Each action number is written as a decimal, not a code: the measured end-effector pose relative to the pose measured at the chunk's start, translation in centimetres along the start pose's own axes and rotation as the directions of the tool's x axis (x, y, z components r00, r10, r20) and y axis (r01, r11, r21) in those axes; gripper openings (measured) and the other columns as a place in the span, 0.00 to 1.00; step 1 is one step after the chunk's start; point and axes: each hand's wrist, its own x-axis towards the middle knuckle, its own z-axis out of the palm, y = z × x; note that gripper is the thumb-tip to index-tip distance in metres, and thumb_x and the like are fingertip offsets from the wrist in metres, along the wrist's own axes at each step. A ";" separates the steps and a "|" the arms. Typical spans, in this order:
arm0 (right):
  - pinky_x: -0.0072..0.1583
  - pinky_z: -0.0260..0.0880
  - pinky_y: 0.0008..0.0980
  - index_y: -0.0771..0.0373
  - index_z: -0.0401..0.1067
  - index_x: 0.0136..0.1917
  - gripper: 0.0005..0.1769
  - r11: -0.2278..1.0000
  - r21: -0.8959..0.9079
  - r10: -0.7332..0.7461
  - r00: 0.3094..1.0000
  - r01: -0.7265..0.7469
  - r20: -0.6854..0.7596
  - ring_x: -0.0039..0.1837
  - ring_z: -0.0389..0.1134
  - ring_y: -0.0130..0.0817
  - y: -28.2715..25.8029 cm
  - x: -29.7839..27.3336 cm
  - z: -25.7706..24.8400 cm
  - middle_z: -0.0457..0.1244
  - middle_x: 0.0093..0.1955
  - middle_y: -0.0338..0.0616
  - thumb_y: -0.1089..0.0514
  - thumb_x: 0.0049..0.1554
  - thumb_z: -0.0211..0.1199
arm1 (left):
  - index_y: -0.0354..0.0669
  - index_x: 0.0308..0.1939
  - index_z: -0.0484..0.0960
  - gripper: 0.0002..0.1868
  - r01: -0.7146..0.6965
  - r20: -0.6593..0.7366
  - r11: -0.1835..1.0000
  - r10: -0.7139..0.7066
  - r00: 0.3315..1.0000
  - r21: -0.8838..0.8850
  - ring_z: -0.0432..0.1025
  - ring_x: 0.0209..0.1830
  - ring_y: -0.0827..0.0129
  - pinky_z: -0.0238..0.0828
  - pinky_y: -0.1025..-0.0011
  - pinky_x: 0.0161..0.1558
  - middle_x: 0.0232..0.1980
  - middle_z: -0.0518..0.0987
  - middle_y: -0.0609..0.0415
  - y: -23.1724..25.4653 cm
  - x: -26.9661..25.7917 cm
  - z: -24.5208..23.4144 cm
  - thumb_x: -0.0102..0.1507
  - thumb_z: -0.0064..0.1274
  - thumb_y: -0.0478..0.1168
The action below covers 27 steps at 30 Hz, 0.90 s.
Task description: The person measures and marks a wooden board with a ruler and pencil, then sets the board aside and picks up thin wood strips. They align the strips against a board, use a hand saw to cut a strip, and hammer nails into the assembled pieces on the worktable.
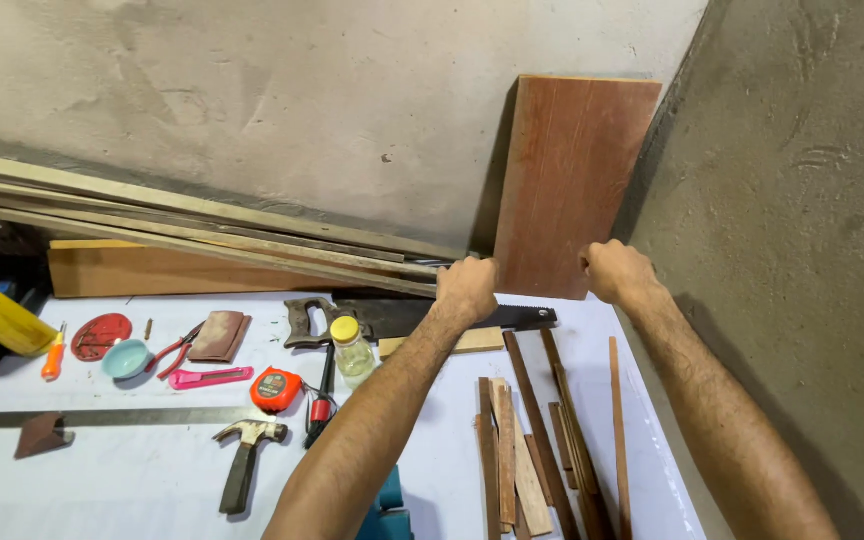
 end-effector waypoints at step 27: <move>0.53 0.72 0.48 0.53 0.76 0.54 0.12 0.863 -0.040 -0.504 0.863 0.504 0.002 0.52 0.72 0.46 -21.1 -18.0 -2.8 0.72 0.47 0.44 0.49 0.59 0.62 | 0.45 0.35 0.87 0.13 -0.130 -0.138 0.974 0.105 0.985 -0.188 0.79 0.42 0.53 0.75 0.54 0.44 0.37 0.85 0.49 -11.2 -23.0 -5.0 0.58 0.62 0.51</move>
